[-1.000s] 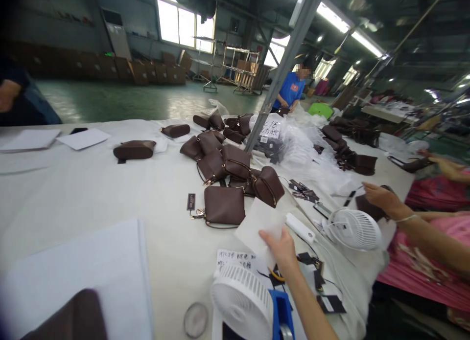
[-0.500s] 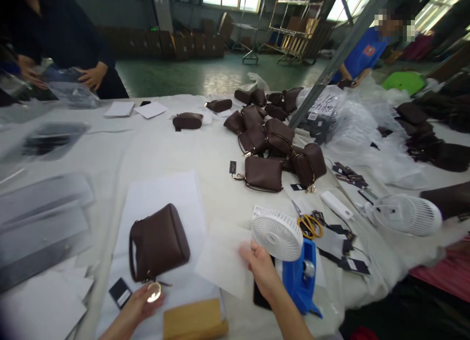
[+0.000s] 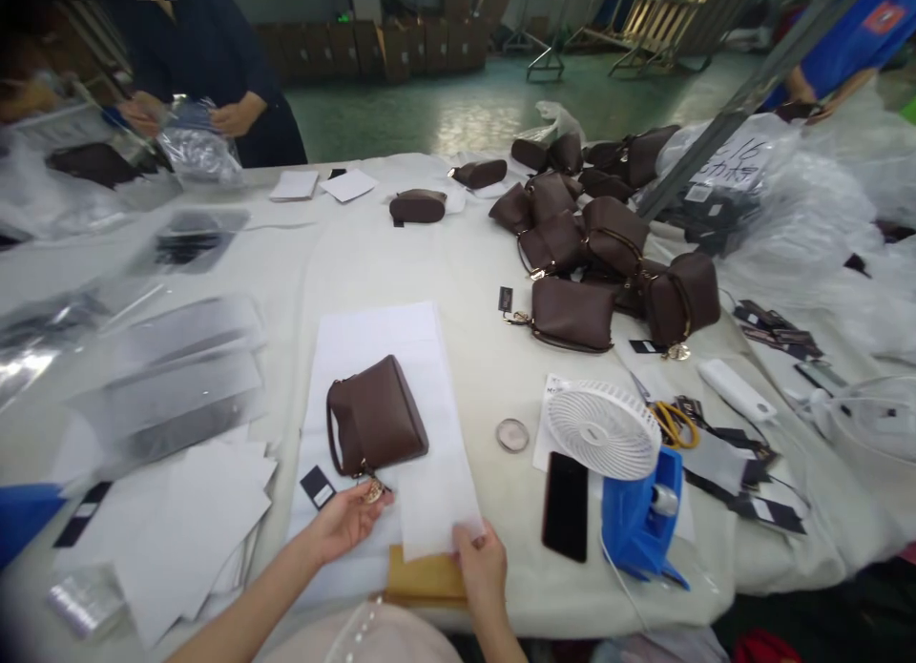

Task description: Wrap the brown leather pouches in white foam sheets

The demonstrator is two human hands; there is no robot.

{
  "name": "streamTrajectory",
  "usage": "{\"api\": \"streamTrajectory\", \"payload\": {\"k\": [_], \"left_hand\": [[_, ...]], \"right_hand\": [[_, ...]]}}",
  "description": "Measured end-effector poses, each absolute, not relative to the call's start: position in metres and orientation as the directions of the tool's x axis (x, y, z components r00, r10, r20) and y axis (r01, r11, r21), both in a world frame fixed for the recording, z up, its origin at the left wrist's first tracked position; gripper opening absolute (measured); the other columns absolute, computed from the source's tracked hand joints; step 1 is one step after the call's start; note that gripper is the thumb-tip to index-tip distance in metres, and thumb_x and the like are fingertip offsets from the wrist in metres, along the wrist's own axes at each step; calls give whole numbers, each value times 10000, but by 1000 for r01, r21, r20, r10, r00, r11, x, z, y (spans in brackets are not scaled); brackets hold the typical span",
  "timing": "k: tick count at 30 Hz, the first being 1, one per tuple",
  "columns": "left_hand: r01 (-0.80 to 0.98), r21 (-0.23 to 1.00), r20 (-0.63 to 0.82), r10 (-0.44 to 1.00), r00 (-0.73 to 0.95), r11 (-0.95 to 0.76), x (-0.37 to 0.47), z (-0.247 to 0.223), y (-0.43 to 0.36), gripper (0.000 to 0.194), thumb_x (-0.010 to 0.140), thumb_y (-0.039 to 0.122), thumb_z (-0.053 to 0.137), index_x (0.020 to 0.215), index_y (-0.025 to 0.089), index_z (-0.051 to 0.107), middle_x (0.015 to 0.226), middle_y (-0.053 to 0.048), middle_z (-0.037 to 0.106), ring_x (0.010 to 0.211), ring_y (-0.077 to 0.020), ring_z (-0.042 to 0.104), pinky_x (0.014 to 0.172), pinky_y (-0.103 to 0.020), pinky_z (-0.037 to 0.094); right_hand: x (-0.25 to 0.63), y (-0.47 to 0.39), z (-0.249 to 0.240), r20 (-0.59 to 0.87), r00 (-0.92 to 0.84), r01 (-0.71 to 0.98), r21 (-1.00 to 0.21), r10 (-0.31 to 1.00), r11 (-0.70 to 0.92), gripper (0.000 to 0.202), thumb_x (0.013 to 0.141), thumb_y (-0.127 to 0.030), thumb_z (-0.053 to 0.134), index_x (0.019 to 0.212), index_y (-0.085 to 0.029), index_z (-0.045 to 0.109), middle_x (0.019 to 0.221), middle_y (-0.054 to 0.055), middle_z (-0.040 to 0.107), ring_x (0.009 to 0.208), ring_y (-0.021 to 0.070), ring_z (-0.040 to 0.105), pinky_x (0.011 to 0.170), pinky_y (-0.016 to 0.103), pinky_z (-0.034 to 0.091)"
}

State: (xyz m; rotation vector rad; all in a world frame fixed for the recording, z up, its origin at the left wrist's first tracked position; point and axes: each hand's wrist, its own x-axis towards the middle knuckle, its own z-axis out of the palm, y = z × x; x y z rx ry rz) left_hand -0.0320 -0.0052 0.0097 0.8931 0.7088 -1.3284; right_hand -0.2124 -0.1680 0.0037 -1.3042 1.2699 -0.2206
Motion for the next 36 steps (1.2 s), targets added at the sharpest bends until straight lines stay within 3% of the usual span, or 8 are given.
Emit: {"api": "streamTrajectory", "payload": {"k": [4, 7, 10, 14, 18, 24, 29, 36], "left_hand": [[994, 106, -834, -545, 86, -5, -31, 13, -4, 179, 801, 290, 641, 870, 132, 595, 788, -56, 666, 660, -130, 662, 456, -153, 458], [993, 121, -827, -553, 100, 0, -31, 11, -3, 182, 785, 269, 662, 885, 132, 598, 766, -56, 661, 747, -165, 679, 543, -180, 505], [985, 169, -824, -546, 152, 20, -31, 7, -2, 142, 788, 216, 658, 883, 138, 587, 798, -56, 665, 889, -201, 673, 734, -246, 542], [971, 238, -827, -524, 205, 5, -27, 2, 0, 98, 798, 175, 638, 860, 134, 574, 827, -59, 665, 932, -201, 662, 860, -295, 520], [947, 314, -835, -494, 243, -65, -25, 0, 1, 137, 788, 204, 658, 855, 140, 558, 811, -58, 651, 890, -199, 670, 845, -304, 519], [876, 444, -860, -363, 358, -188, -36, 1, -4, 380, 757, 404, 689, 1005, 192, 493, 833, -37, 627, 744, -216, 682, 720, -341, 527], [832, 521, -846, -245, 474, -190, -50, 1, -13, 629, 685, 545, 701, 1174, 254, 433, 840, -41, 654, 653, -170, 647, 630, -290, 488], [831, 545, -834, -168, 526, -106, -44, -12, -30, 454, 589, 517, 765, 796, 177, 546, 586, 58, 513, 510, -62, 448, 527, -200, 338]], "right_hand": [[-217, -150, 3, -564, 398, -606, -754, -724, 255, 281, 631, -426, 631, 797, -200, 619, 453, -50, 562, 453, 175, 563, 478, 284, 484], [-210, -139, 12, -625, 417, -539, -755, -660, 374, 309, 628, -424, 654, 848, -212, 611, 591, -15, 655, 549, 198, 625, 538, 305, 533], [-209, -133, 18, -690, 446, -452, -723, -570, 523, 359, 587, -418, 716, 865, -217, 610, 771, 20, 707, 697, 231, 669, 610, 339, 571], [-213, -144, 20, -682, 552, -469, -730, -479, 498, 409, 564, -386, 753, 909, -202, 632, 843, 48, 718, 782, 259, 673, 649, 368, 574], [-198, -161, 20, -596, 688, -477, -801, -415, 361, 411, 623, -466, 706, 916, -180, 673, 905, 70, 728, 870, 271, 667, 760, 385, 548], [-163, -168, 6, -459, 701, -514, -856, -546, 60, 390, 689, -530, 612, 832, -176, 690, 865, 82, 734, 823, 271, 664, 778, 391, 524], [-187, -192, 0, -350, 620, -578, -809, -702, -107, 456, 728, -546, 525, 870, -146, 691, 909, 125, 725, 914, 306, 654, 852, 397, 489], [-206, -197, 16, -321, 660, -578, -794, -679, -186, 448, 779, -527, 476, 977, -183, 684, 961, 97, 726, 926, 303, 653, 824, 382, 495]]}}
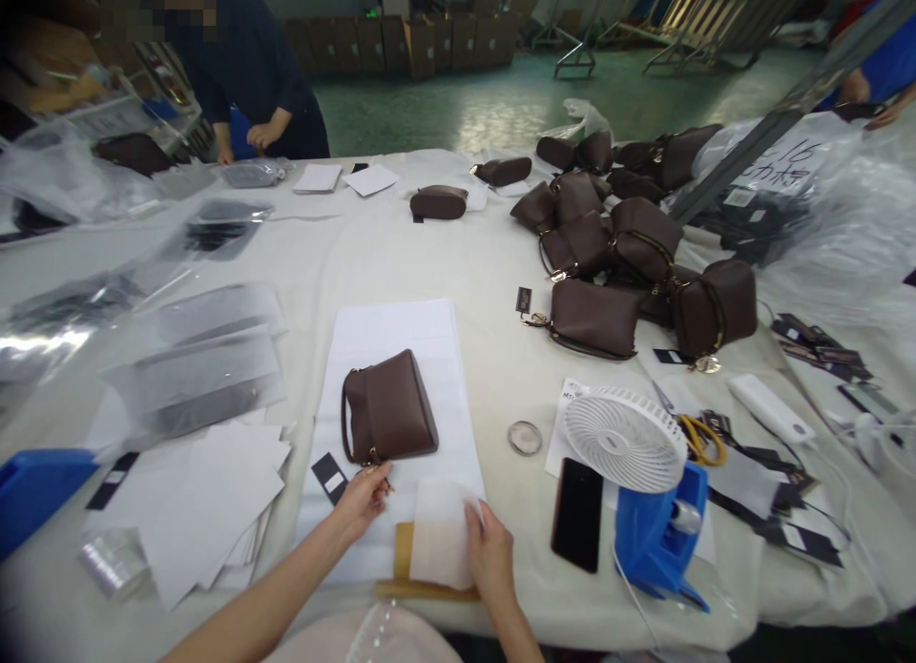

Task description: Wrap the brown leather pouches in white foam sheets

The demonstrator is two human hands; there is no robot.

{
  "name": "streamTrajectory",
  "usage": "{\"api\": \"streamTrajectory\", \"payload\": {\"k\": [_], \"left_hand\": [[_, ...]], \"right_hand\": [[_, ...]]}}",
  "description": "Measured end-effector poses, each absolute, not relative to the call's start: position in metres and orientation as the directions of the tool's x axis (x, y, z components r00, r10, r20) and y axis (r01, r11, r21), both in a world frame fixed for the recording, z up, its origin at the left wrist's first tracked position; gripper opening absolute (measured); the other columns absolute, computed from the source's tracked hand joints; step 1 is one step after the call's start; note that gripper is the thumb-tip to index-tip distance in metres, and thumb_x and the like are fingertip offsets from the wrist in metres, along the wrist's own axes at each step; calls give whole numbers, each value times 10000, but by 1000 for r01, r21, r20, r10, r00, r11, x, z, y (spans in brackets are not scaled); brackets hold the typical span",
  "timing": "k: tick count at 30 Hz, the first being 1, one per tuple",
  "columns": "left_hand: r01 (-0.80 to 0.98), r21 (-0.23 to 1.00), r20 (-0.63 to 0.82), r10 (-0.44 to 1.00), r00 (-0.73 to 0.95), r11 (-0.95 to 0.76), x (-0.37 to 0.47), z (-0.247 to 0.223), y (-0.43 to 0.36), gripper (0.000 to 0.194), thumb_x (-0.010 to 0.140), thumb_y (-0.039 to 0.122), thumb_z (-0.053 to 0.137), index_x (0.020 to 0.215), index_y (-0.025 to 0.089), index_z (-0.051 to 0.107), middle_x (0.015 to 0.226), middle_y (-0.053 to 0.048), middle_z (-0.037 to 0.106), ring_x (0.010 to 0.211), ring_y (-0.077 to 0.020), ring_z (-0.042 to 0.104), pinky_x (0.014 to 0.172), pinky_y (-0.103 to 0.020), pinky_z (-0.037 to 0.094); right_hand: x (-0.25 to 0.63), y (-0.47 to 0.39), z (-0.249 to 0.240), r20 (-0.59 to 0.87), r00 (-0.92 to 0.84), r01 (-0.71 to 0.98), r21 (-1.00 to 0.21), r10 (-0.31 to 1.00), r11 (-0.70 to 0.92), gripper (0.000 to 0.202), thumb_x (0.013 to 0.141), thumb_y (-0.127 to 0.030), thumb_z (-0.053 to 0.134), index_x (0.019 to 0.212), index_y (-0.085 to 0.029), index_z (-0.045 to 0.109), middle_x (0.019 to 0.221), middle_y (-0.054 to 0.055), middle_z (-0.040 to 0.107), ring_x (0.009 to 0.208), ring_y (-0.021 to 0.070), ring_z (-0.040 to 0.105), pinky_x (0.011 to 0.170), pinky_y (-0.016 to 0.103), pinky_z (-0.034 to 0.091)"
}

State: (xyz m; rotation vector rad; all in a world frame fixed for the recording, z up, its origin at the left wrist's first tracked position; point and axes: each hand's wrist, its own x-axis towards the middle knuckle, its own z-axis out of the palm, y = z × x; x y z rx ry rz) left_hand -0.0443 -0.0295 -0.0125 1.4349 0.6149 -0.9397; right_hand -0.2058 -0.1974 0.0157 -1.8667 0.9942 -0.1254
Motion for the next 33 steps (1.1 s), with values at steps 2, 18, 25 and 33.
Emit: {"api": "streamTrajectory", "payload": {"k": [2, 18, 25, 33], "left_hand": [[836, 538, -838, -178, 516, -107, -41, -11, -28, 444, 566, 483, 790, 773, 171, 553, 621, 44, 543, 547, -72, 472, 537, -206, 337], [950, 280, -871, -452, 190, -140, -19, 52, -55, 383, 897, 465, 453, 826, 106, 568, 526, 49, 456, 345, -4, 262, 390, -137, 272], [940, 278, -869, -468, 158, -199, -31, 50, -39, 323, 904, 388, 405, 782, 128, 553, 691, -53, 630, 539, -84, 576, 647, -233, 514], [777, 434, -885, -376, 274, -456, -37, 24, -7, 462, 823, 628, 410, 920, 187, 504, 755, -61, 662, 590, -171, 630, 657, -344, 522]], "right_hand": [[-207, -198, 18, -319, 655, -591, -781, -686, -201, 457, 782, -539, 471, 969, -182, 687, 947, 95, 728, 910, 306, 655, 806, 377, 497], [-164, -161, 6, -494, 739, -502, -857, -459, 115, 408, 716, -513, 595, 875, -150, 694, 829, 83, 734, 788, 260, 661, 711, 343, 517], [-139, -140, -4, -602, 660, -487, -799, -450, 354, 335, 701, -420, 614, 895, -159, 695, 886, 80, 737, 798, 245, 671, 676, 306, 509], [-123, -122, -17, -636, 579, -449, -771, -510, 452, 348, 652, -437, 665, 815, -130, 684, 761, 92, 729, 643, 222, 645, 576, 293, 486]]}}
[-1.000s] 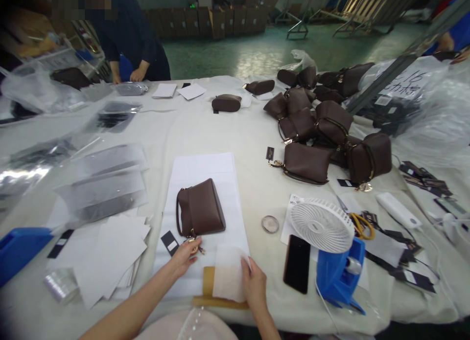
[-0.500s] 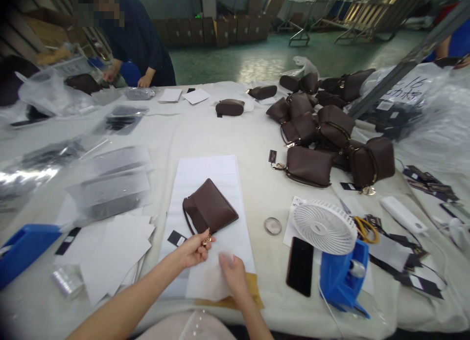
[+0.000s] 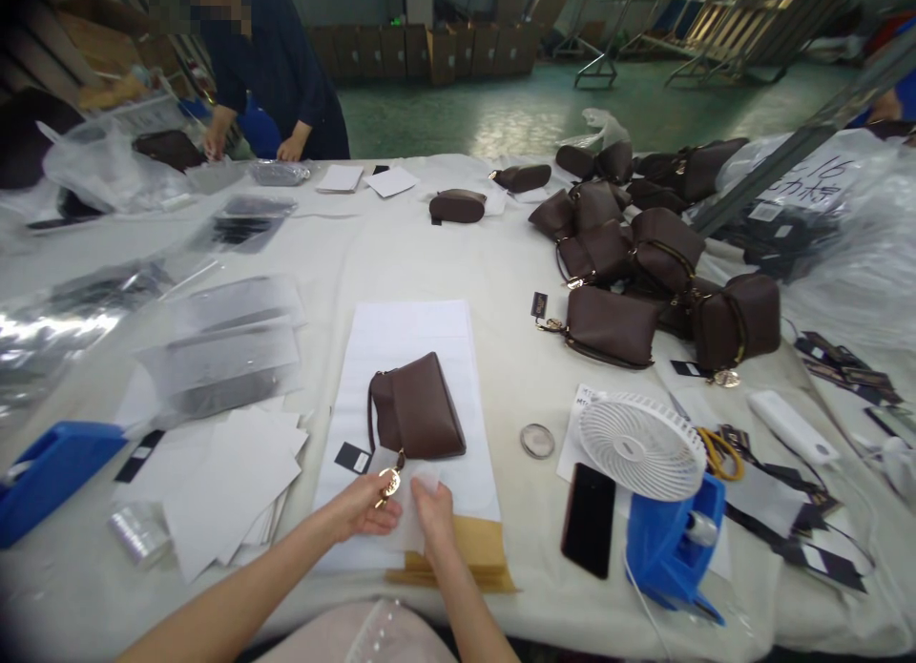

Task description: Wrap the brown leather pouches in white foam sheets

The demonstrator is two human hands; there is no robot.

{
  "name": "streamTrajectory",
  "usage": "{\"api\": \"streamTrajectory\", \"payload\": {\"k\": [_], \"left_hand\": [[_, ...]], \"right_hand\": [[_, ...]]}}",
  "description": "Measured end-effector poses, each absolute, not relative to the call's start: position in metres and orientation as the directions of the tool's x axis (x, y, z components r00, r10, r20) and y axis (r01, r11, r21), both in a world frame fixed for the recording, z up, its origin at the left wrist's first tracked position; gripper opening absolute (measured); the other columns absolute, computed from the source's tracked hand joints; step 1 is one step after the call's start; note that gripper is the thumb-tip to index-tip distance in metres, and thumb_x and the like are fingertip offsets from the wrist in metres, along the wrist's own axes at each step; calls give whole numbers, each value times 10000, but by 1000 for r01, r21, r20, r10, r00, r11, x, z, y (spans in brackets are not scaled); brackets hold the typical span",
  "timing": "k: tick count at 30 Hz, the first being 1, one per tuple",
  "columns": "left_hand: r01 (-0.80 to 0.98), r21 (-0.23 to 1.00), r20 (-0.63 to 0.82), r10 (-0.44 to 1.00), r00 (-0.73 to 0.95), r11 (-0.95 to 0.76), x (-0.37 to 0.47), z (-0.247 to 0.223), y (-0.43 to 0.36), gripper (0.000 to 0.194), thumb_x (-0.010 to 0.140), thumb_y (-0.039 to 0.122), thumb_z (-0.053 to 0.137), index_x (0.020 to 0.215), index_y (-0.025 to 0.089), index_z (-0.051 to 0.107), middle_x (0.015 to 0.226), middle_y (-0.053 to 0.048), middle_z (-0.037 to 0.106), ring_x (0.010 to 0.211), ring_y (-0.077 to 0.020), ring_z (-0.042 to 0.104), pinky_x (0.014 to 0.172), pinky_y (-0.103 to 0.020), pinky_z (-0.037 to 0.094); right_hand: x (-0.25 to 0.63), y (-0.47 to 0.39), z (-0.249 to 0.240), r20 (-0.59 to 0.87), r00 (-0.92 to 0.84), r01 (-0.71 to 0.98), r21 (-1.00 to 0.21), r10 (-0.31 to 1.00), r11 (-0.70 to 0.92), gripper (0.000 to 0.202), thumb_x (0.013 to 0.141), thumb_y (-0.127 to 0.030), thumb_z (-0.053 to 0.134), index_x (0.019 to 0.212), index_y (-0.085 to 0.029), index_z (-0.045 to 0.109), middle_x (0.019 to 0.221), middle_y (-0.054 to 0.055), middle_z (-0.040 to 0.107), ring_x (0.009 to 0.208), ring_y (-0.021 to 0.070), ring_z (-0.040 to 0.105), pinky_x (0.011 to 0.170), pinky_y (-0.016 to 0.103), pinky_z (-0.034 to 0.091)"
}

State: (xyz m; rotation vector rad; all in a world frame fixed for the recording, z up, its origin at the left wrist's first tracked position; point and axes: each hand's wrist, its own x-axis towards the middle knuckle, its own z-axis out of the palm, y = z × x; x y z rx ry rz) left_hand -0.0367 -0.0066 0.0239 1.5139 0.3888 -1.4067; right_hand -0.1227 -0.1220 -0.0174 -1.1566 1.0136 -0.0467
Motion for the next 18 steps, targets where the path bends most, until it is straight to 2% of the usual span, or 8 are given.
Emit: {"api": "streamTrajectory", "payload": {"k": [3, 5, 9, 11, 13, 15, 16, 18], "left_hand": [[637, 511, -860, -343, 378, -577, -38, 13, 2, 490, 803, 655, 411, 955, 204, 527, 713, -46, 649, 544, -190, 612, 599, -349, 494], [516, 570, -814, -357, 458, -640, -38, 9, 4, 448, 802, 623, 431, 876, 201, 564, 663, -44, 627, 531, -205, 596, 590, -358, 472], [262, 684, -656, -417, 629, -681, -36, 7, 8, 279, 762, 453, 556, 647, 200, 546, 691, -54, 597, 749, -248, 608, 756, -378, 436], [174, 708, -575, -416, 704, -685, -33, 9, 13, 212, 733, 411, 590, 712, 202, 560, 790, -66, 601, 895, -270, 582, 857, -401, 397], [101, 734, -436, -352, 828, -672, -27, 9, 18, 302, 719, 433, 601, 904, 197, 567, 945, -91, 594, 1014, -286, 534, 919, -428, 365], [137, 777, -368, -267, 891, -614, -21, 7, 23, 499, 692, 483, 629, 1074, 183, 514, 1074, -113, 565, 1078, -285, 500, 928, -429, 370], [199, 798, -399, -250, 882, -570, -18, 5, 24, 568, 673, 517, 642, 1101, 171, 502, 1075, -118, 572, 1055, -282, 517, 896, -419, 398], [365, 794, -548, -312, 776, -486, -15, 1, 25, 605, 651, 591, 639, 1045, 141, 544, 953, -108, 625, 906, -266, 583, 771, -383, 457]], "right_hand": [[-117, -110, -20, -616, 567, -443, -788, -548, 428, 393, 672, -496, 638, 800, -127, 678, 735, 101, 723, 622, 227, 644, 551, 296, 477], [-111, -101, -21, -568, 572, -441, -821, -592, 362, 408, 666, -523, 636, 785, -135, 676, 751, 107, 725, 662, 234, 655, 574, 295, 485], [-95, -87, -22, -483, 542, -416, -865, -687, 279, 410, 602, -484, 692, 835, -148, 661, 837, 110, 729, 734, 223, 664, 662, 291, 507], [-90, -84, -22, -479, 513, -413, -865, -712, 285, 414, 583, -464, 704, 836, -141, 652, 825, 109, 728, 706, 212, 658, 641, 285, 505], [-88, -83, -21, -488, 495, -407, -861, -719, 304, 392, 572, -439, 711, 814, -136, 647, 793, 102, 725, 676, 199, 648, 604, 271, 496], [-88, -84, -19, -498, 481, -393, -858, -721, 331, 375, 559, -402, 722, 809, -133, 641, 782, 94, 722, 655, 183, 637, 582, 257, 488], [-89, -84, -18, -508, 476, -385, -854, -718, 349, 374, 554, -387, 726, 813, -132, 638, 783, 91, 721, 644, 175, 631, 573, 252, 485], [-90, -86, -16, -540, 478, -378, -838, -693, 393, 379, 546, -378, 734, 814, -129, 632, 778, 88, 718, 623, 166, 621, 551, 245, 479]]}}
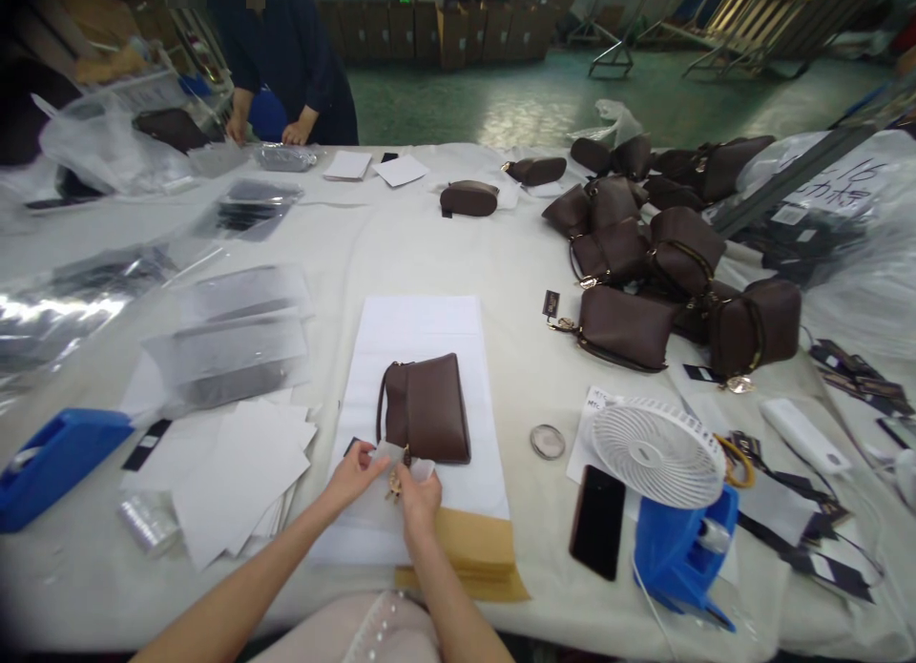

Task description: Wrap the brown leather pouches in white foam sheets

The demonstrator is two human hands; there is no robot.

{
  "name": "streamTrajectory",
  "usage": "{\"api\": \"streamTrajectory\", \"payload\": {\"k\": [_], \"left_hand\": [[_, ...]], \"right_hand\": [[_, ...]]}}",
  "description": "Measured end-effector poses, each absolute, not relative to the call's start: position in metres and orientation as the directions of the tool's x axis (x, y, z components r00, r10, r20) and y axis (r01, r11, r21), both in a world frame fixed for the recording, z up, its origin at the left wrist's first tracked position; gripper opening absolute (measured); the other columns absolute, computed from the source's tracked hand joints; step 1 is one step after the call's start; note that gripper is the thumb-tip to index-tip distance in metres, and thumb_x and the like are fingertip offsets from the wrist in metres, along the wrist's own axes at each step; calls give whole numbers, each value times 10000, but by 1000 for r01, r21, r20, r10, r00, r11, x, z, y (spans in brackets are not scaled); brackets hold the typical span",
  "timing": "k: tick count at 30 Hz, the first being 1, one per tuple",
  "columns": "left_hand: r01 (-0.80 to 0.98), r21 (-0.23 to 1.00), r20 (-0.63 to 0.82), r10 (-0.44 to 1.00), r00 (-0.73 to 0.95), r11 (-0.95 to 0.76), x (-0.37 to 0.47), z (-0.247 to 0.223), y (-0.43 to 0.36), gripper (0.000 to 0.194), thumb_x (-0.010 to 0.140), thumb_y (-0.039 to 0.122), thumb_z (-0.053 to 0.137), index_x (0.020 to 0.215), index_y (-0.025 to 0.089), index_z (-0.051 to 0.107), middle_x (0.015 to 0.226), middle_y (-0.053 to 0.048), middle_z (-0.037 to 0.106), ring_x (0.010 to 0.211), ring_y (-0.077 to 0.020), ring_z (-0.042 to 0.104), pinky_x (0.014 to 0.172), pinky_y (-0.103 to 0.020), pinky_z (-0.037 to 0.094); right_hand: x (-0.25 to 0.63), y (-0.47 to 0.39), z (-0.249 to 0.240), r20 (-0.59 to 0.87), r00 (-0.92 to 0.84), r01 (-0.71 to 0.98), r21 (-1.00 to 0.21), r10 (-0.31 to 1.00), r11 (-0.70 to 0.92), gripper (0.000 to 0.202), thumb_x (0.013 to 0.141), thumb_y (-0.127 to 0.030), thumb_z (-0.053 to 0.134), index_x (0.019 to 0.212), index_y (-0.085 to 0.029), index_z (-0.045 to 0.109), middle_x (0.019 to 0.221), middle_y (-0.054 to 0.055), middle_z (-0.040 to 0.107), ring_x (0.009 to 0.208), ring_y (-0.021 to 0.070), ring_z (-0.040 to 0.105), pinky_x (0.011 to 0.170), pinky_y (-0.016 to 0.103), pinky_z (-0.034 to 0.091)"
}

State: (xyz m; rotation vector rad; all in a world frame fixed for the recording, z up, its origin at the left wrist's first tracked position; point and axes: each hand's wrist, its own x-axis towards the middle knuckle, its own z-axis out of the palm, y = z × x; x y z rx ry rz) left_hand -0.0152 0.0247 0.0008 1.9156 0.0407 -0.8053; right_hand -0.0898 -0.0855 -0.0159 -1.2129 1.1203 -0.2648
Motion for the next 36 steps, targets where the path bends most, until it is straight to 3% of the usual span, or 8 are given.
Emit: {"api": "streamTrajectory", "payload": {"k": [3, 6, 12, 17, 25, 30, 32, 36], "left_hand": [[473, 775, -630, -453, 631, -419, -16, -3, 21, 580, 659, 644, 610, 902, 118, 620, 794, -89, 667, 720, -224, 614, 644, -325, 472], [486, 799, -600, -517, 611, -353, -18, -2, 16, 532, 628, 571, 691, 908, 121, 640, 849, -80, 690, 742, -199, 618, 675, -289, 466], [491, 816, -571, -556, 604, -306, -24, 3, 7, 455, 651, 492, 709, 910, 126, 631, 816, -71, 692, 719, -191, 615, 670, -286, 471], [464, 830, -554, -550, 625, -309, -33, 2, 1, 377, 681, 464, 685, 842, 127, 639, 793, -70, 685, 738, -193, 607, 696, -285, 466], [440, 841, -541, -523, 659, -315, -35, 1, 2, 333, 701, 392, 652, 914, 140, 610, 844, -58, 691, 763, -192, 613, 701, -276, 471], [378, 858, -511, -497, 701, -349, -37, 1, -3, 226, 695, 356, 655, 804, 160, 623, 765, -32, 670, 748, -192, 584, 697, -266, 455], [364, 863, -500, -487, 716, -351, -38, 4, -3, 233, 720, 375, 632, 806, 158, 629, 784, -36, 670, 766, -193, 579, 723, -270, 452], [360, 867, -492, -480, 727, -344, -41, 13, -2, 319, 812, 451, 508, 844, 157, 629, 828, -42, 671, 815, -198, 578, 774, -285, 450]], "right_hand": [[-92, -88, -13, -583, 509, -388, -812, -633, 436, 395, 545, -394, 739, 811, -122, 632, 765, 89, 713, 614, 169, 615, 538, 246, 476], [-95, -92, -11, -560, 560, -405, -828, -610, 388, 418, 574, -413, 721, 859, -119, 636, 787, 87, 709, 650, 178, 618, 571, 258, 485], [-113, -100, -14, -404, 679, -458, -886, -613, 76, 342, 751, -451, 552, 878, -151, 655, 823, 88, 694, 778, 213, 617, 694, 296, 480], [-126, -100, -11, -289, 672, -505, -852, -682, -136, 316, 802, -417, 486, 850, -177, 686, 795, 85, 646, 784, 219, 597, 746, 303, 451], [-125, -102, 4, -425, 531, -609, -793, -733, 18, 315, 717, -466, 605, 770, -161, 662, 730, 47, 697, 673, 193, 584, 626, 263, 416], [-116, -93, 8, -331, 576, -587, -803, -747, -97, 309, 752, -464, 571, 611, -189, 581, 519, -25, 560, 544, 138, 470, 563, 244, 362], [-118, -90, 9, -308, 634, -545, -829, -709, -128, 315, 782, -474, 539, 672, -187, 608, 560, -17, 569, 561, 140, 483, 583, 247, 381], [-125, -92, 12, -254, 763, -397, -910, -594, -121, 352, 841, -432, 455, 982, -184, 662, 899, 63, 660, 837, 183, 591, 770, 272, 446]]}}
